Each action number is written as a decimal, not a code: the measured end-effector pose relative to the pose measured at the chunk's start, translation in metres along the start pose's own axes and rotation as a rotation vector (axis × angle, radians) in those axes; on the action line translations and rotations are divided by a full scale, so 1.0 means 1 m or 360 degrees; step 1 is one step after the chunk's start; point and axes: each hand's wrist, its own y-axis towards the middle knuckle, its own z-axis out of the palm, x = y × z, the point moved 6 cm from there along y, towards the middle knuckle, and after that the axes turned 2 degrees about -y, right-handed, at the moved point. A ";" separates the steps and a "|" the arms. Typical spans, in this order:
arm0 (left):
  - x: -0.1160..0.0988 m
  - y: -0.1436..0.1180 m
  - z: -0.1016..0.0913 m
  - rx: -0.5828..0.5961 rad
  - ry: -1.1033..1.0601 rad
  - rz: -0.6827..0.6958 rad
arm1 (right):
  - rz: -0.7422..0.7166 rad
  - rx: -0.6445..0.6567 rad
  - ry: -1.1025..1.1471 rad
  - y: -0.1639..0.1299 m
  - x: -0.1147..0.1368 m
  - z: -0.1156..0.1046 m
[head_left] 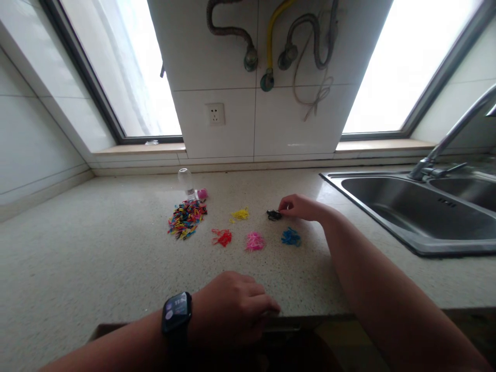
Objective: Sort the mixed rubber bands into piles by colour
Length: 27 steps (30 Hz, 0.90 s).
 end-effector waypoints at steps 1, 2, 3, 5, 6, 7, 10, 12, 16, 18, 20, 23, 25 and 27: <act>0.000 0.000 0.000 -0.0004 -0.0003 0.0000 | 0.0001 0.0002 0.0015 0.001 -0.002 0.000; 0.000 0.000 0.000 -0.0006 -0.0007 0.0000 | 0.0002 -0.0005 0.0025 0.001 -0.003 0.001; 0.001 0.000 0.001 -0.0008 -0.0014 0.0001 | 0.0000 -0.0020 0.0031 0.002 -0.005 0.001; 0.001 -0.001 0.001 -0.0010 -0.0028 -0.0005 | -0.0007 -0.0066 0.0043 0.004 -0.009 0.002; 0.002 -0.001 0.001 -0.0008 -0.0039 -0.0013 | -0.0004 -0.0094 0.0056 0.006 -0.011 0.003; 0.002 -0.001 0.001 -0.0004 -0.0059 -0.0019 | 0.0005 -0.0121 0.0074 0.007 -0.014 0.004; 0.004 0.000 -0.003 0.0039 -0.0223 -0.0050 | 0.0051 -0.0197 0.0127 0.010 -0.022 0.006; 0.010 0.000 -0.010 0.0072 -0.0406 -0.0108 | 0.0062 -0.0237 0.0149 0.012 -0.026 0.006; 0.040 -0.003 -0.036 -0.0025 -0.0581 -0.0302 | 0.0076 -0.0251 0.0161 0.013 -0.030 0.005; 0.065 -0.010 -0.052 -0.0159 -0.0477 -0.0446 | 0.0095 -0.0240 0.0153 0.013 -0.029 0.005; 0.097 -0.023 -0.069 -0.0336 -0.0318 -0.0634 | 0.0096 -0.0236 0.0140 0.013 -0.028 0.004; 0.148 -0.052 -0.087 -0.0555 -0.0056 -0.0915 | 0.0092 -0.0236 0.0132 0.012 -0.026 0.003; 0.180 -0.075 -0.095 -0.0660 0.0092 -0.1083 | 0.0115 -0.0227 0.0132 0.012 -0.026 0.003; 0.206 -0.097 -0.099 -0.0742 0.0244 -0.1234 | 0.0113 -0.0227 0.0137 0.011 -0.024 0.003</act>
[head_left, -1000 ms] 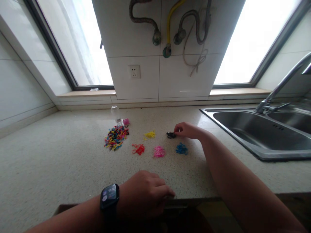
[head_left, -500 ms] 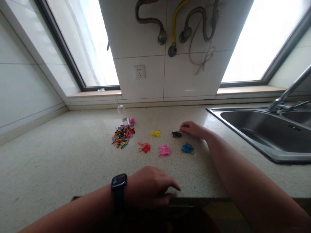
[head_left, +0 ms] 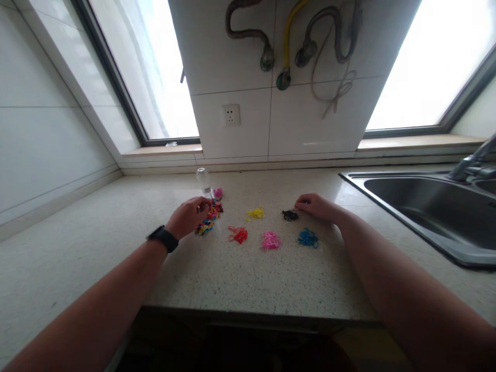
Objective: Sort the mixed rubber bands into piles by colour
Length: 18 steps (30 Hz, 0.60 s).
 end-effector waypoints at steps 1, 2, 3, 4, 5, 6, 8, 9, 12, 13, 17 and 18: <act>0.014 0.001 -0.001 -0.0036 0.0055 -0.0033 | -0.0009 -0.0003 0.0003 0.000 0.001 0.000; 0.025 0.001 -0.001 -0.0056 0.0086 -0.0061 | -0.0020 -0.0007 0.0004 0.000 0.001 0.000; 0.034 0.001 0.000 -0.0049 0.0098 -0.0087 | -0.0026 -0.0017 0.0004 0.000 0.001 0.000; 0.042 0.001 0.001 -0.0042 0.0099 -0.0111 | -0.0026 -0.0026 0.0002 0.000 0.001 0.000; 0.048 0.001 0.002 -0.0032 0.0093 -0.0129 | -0.0025 -0.0032 -0.0003 0.001 0.000 0.000; 0.052 0.000 0.004 -0.0023 0.0084 -0.0143 | -0.0028 -0.0035 -0.0006 0.001 0.000 0.000; 0.057 0.000 0.006 -0.0018 0.0076 -0.0156 | -0.0038 -0.0041 -0.0008 0.001 -0.001 0.000; 0.058 -0.001 0.006 -0.0016 0.0078 -0.0157 | -0.0044 -0.0043 -0.0010 0.001 0.000 -0.001; 0.060 -0.001 0.007 -0.0009 0.0109 -0.0172 | -0.0043 -0.0040 -0.0029 0.000 0.001 -0.001; 0.060 -0.001 0.007 -0.0007 0.0125 -0.0180 | -0.0039 -0.0037 -0.0037 0.000 0.002 -0.002; 0.058 -0.001 0.007 -0.0026 0.0171 -0.0197 | -0.0041 -0.0022 -0.0055 0.000 0.004 -0.002; 0.058 -0.001 0.006 -0.0035 0.0174 -0.0194 | -0.0045 -0.0025 -0.0059 0.000 0.004 -0.002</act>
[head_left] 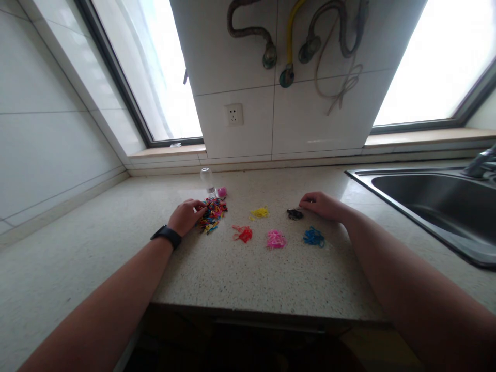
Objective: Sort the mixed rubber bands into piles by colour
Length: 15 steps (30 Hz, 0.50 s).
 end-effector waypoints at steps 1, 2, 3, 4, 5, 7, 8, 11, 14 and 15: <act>0.000 0.000 0.000 -0.0009 -0.0002 0.0004 | -0.0004 -0.0003 -0.0003 0.000 0.000 0.000; -0.001 0.000 0.000 -0.0016 -0.0009 0.0008 | -0.0009 -0.0006 -0.0004 0.000 -0.001 0.000; -0.001 0.000 -0.001 -0.0025 -0.0022 0.0012 | -0.0008 -0.0010 -0.0007 0.001 -0.001 0.000; -0.001 0.000 -0.001 -0.0037 -0.0039 0.0016 | -0.0005 -0.0014 -0.0012 0.001 -0.002 0.000; 0.000 0.001 -0.001 -0.0053 -0.0063 0.0014 | -0.0005 -0.0016 -0.0017 0.001 -0.002 0.000; 0.001 0.002 -0.003 -0.0093 -0.0122 -0.0006 | -0.0009 -0.0014 -0.0022 0.001 -0.003 0.001; 0.001 0.002 -0.004 -0.0113 -0.0154 -0.0024 | -0.0012 -0.0013 -0.0019 0.002 -0.003 0.001; 0.002 0.004 -0.006 -0.0161 -0.0249 -0.0088 | -0.0035 -0.0003 0.0003 0.002 -0.004 0.002; 0.001 0.004 -0.008 -0.0174 -0.0348 -0.0129 | -0.0048 -0.0008 -0.0012 0.003 -0.005 0.003; -0.001 0.004 -0.008 -0.0169 -0.0382 -0.0132 | -0.0048 -0.0015 -0.0022 0.004 -0.005 0.002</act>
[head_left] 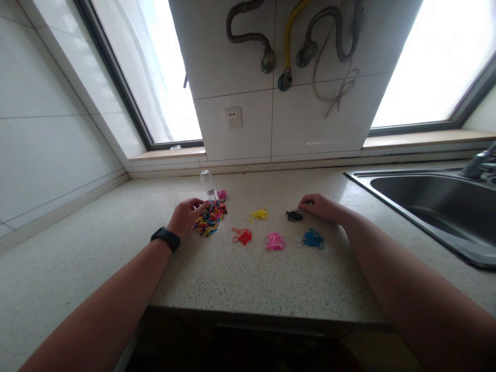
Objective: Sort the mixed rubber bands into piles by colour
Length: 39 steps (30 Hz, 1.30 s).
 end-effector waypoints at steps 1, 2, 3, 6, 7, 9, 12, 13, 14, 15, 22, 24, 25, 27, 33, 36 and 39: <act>-0.002 0.000 0.000 0.0009 -0.0031 0.0000 | 0.0001 -0.0007 -0.0010 0.000 0.000 0.000; -0.004 -0.001 0.001 0.0017 -0.0058 0.0005 | 0.0002 -0.0011 -0.0020 0.000 0.000 0.000; -0.006 -0.001 0.001 0.0025 -0.0077 0.0014 | 0.0003 -0.0014 -0.0027 0.000 0.001 -0.001; -0.012 -0.002 0.003 0.0047 -0.0093 0.0036 | 0.0005 -0.0011 -0.0037 -0.001 0.002 -0.001; -0.014 -0.003 0.003 0.0054 -0.0085 0.0037 | 0.0007 -0.0010 -0.0039 -0.001 0.002 -0.001; -0.016 -0.004 0.003 0.0060 -0.0052 0.0038 | 0.0013 -0.0016 -0.0039 -0.001 0.003 -0.001; -0.016 -0.004 0.001 0.0045 0.0031 0.0047 | 0.0012 -0.0026 -0.0035 -0.001 0.003 -0.001; -0.015 -0.004 0.000 0.0035 0.0057 0.0048 | 0.0013 -0.0028 -0.0034 -0.001 0.003 -0.001; -0.014 -0.004 -0.001 0.0024 0.0077 0.0047 | 0.0013 -0.0028 -0.0033 -0.001 0.004 -0.001; -0.012 -0.004 -0.002 0.0015 0.0091 0.0044 | 0.0014 -0.0026 -0.0033 -0.001 0.004 -0.001; -0.002 -0.003 -0.002 -0.0009 0.0110 0.0004 | -0.0007 -0.0033 -0.0050 0.001 0.000 0.001; -0.003 -0.003 -0.001 -0.0008 0.0086 -0.0009 | -0.0015 -0.0030 -0.0045 0.002 -0.002 0.002; -0.003 -0.003 -0.001 -0.0004 0.0068 -0.0015 | -0.0013 -0.0028 -0.0044 0.002 -0.002 0.002; -0.005 -0.004 -0.001 -0.0002 0.0039 -0.0022 | 0.0000 -0.0023 -0.0043 0.002 -0.003 0.002; -0.011 -0.004 0.000 -0.0004 -0.0005 0.0006 | 0.0007 -0.0011 -0.0016 -0.001 0.002 0.000; -0.017 -0.005 0.001 -0.0011 -0.0006 0.0032 | 0.0006 -0.0018 -0.0006 0.000 0.001 0.000; -0.028 -0.008 0.003 -0.0005 -0.0055 0.0034 | 0.0013 -0.0008 0.0008 0.002 -0.001 0.002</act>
